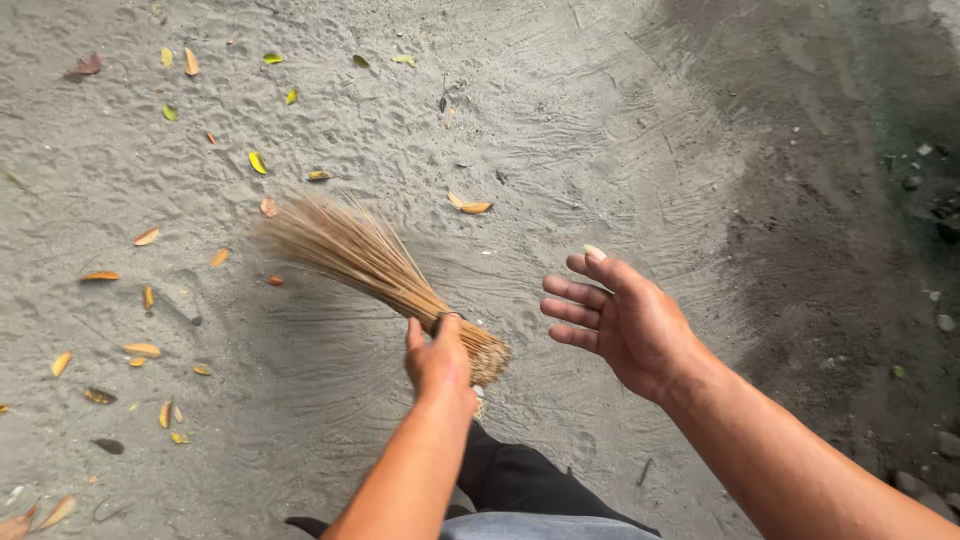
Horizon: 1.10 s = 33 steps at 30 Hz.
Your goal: The person sweeps dry leaves and debris across a sandy ground surface using a hand-held broom.
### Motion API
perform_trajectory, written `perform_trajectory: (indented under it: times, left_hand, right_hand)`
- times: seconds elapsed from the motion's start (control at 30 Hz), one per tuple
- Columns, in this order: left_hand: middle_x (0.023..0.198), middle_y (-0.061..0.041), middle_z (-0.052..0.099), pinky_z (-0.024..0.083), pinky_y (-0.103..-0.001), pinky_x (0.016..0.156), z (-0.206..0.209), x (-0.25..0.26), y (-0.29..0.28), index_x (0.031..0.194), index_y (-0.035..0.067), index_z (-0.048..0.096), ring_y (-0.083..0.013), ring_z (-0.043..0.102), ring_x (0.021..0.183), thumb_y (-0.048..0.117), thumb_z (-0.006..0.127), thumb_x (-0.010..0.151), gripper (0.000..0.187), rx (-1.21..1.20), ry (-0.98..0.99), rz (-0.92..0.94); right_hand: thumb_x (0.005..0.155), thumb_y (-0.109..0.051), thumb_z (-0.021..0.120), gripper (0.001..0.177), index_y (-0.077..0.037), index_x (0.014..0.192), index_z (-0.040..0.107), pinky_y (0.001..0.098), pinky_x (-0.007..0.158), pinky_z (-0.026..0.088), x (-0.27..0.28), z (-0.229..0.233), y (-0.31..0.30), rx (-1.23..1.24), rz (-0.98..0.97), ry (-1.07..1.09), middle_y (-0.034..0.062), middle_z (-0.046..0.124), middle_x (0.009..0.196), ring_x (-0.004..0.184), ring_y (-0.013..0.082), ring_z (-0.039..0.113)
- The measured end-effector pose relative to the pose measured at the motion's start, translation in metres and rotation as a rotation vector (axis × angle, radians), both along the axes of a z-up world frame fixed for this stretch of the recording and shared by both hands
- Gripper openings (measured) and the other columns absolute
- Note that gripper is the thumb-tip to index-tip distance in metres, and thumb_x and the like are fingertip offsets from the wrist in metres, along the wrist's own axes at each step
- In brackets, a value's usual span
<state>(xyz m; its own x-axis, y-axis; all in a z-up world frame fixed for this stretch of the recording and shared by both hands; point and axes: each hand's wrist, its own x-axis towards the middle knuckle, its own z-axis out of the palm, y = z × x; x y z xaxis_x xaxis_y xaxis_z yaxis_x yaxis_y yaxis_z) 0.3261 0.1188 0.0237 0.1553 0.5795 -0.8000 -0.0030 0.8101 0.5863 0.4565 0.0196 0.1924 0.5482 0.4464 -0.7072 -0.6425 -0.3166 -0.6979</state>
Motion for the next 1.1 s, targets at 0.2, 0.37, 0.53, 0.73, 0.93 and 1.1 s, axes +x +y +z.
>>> perform_trajectory:
  times: [0.2,0.37,0.53,0.73,0.93,1.1]
  left_hand:
    - [0.134,-0.012,0.066,0.056,-0.045,0.094,0.02,0.025,0.003,0.152,0.018,0.044,-0.0257,0.067,0.115,0.021,0.064,0.09,0.065,-0.156,-0.174,-0.128]
    - [0.109,-0.014,0.069,0.06,-0.046,0.073,-0.04,0.053,0.008,0.132,0.002,0.063,-0.029,0.069,0.09,0.026,0.064,0.094,0.045,-0.506,-0.314,-0.172]
    - [0.114,-0.014,0.072,0.062,-0.043,0.077,-0.036,0.043,0.012,0.133,0.002,0.063,-0.0268,0.072,0.094,0.021,0.068,0.088,0.049,-0.089,-0.211,-0.034]
    - [0.141,-0.014,0.062,0.052,-0.047,0.098,0.02,0.075,-0.009,0.158,0.019,0.037,-0.0275,0.065,0.12,0.025,0.068,0.086,0.079,-0.122,-0.027,-0.238]
    - [0.124,-0.018,0.07,0.056,-0.048,0.083,-0.041,0.13,0.029,0.138,-0.001,0.061,-0.031,0.069,0.102,0.034,0.062,0.088,0.061,-0.376,-0.282,-0.373]
    - [0.13,-0.013,0.069,0.056,-0.043,0.092,-0.061,0.127,0.053,0.138,0.003,0.058,-0.0256,0.07,0.11,0.017,0.068,0.085,0.055,-0.074,-0.153,0.014]
  right_hand:
    - [0.092,-0.045,0.053,0.072,-0.006,0.151,0.042,0.0432,0.091,0.054,0.004,-0.006,0.008,0.037,0.006,0.047,0.0167,0.065,0.13,0.113,0.0266,0.065]
    - [0.092,-0.046,0.052,0.072,-0.006,0.151,0.041,0.0433,0.093,0.054,0.019,-0.002,0.01,0.09,0.005,0.01,0.0156,0.065,0.13,0.113,0.0258,0.064]
    - [0.093,-0.047,0.051,0.074,-0.005,0.152,0.039,0.043,0.094,0.054,0.032,0.003,-0.006,0.034,-0.046,-0.031,0.0155,0.064,0.13,0.114,0.0248,0.064]
    - [0.093,-0.046,0.051,0.074,-0.004,0.153,0.038,0.0434,0.094,0.055,0.033,-0.007,-0.017,-0.027,-0.115,-0.002,0.0168,0.064,0.13,0.115,0.0261,0.064]
    - [0.093,-0.045,0.051,0.074,-0.004,0.152,0.038,0.0422,0.093,0.054,0.045,-0.007,-0.011,-0.016,-0.107,-0.016,0.0163,0.064,0.131,0.117,0.026,0.063]
    - [0.095,-0.046,0.05,0.075,-0.002,0.154,0.036,0.0419,0.094,0.055,0.056,-0.001,-0.009,-0.015,-0.068,-0.076,0.0179,0.064,0.131,0.117,0.0265,0.063]
